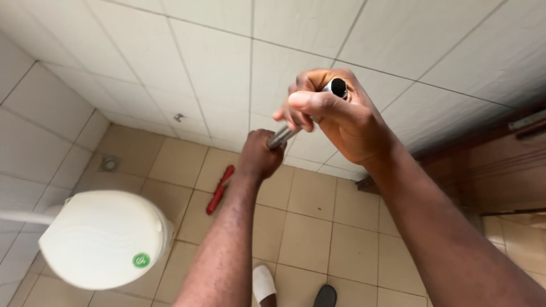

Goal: The person is attempting to assemble or fix a mop handle in a bathroom.

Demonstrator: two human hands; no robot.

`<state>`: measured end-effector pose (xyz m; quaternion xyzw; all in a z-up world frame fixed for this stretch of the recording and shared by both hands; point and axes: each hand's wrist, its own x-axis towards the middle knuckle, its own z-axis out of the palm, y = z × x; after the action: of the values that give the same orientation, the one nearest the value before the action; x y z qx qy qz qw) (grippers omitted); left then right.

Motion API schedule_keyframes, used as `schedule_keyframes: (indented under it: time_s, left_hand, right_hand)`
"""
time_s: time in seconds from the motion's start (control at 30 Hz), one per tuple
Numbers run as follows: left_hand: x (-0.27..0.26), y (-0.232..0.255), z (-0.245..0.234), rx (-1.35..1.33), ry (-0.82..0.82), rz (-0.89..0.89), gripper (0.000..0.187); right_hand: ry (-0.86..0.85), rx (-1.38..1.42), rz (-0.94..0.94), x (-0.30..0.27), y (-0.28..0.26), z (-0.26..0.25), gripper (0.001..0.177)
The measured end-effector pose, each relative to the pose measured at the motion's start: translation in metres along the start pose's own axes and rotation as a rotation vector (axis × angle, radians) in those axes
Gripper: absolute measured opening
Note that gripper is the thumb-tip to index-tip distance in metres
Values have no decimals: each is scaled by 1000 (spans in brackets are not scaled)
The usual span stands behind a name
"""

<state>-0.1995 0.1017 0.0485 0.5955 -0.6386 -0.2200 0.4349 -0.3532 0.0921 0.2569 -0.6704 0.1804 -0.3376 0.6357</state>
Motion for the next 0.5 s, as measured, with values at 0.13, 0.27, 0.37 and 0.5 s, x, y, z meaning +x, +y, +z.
schedule_keyframes:
  time_s: [0.13,0.27,0.37,0.5]
  left_hand:
    - [-6,-49,-35,214,-5,85,23]
    - [-24,-53,-80,368,-122,-208,17]
    - [-50,-85,-73,311,-5,-391,24]
    - [-66,-103,-56,239,42,-527,29]
  right_hand:
    - [-91,-80,-100,17,24,29,29]
    - [-3,-281,27,17,83,56,38]
    - [31,-342,40,7,128,78,44]
    - [27,-319,94,-6,152,89,49]
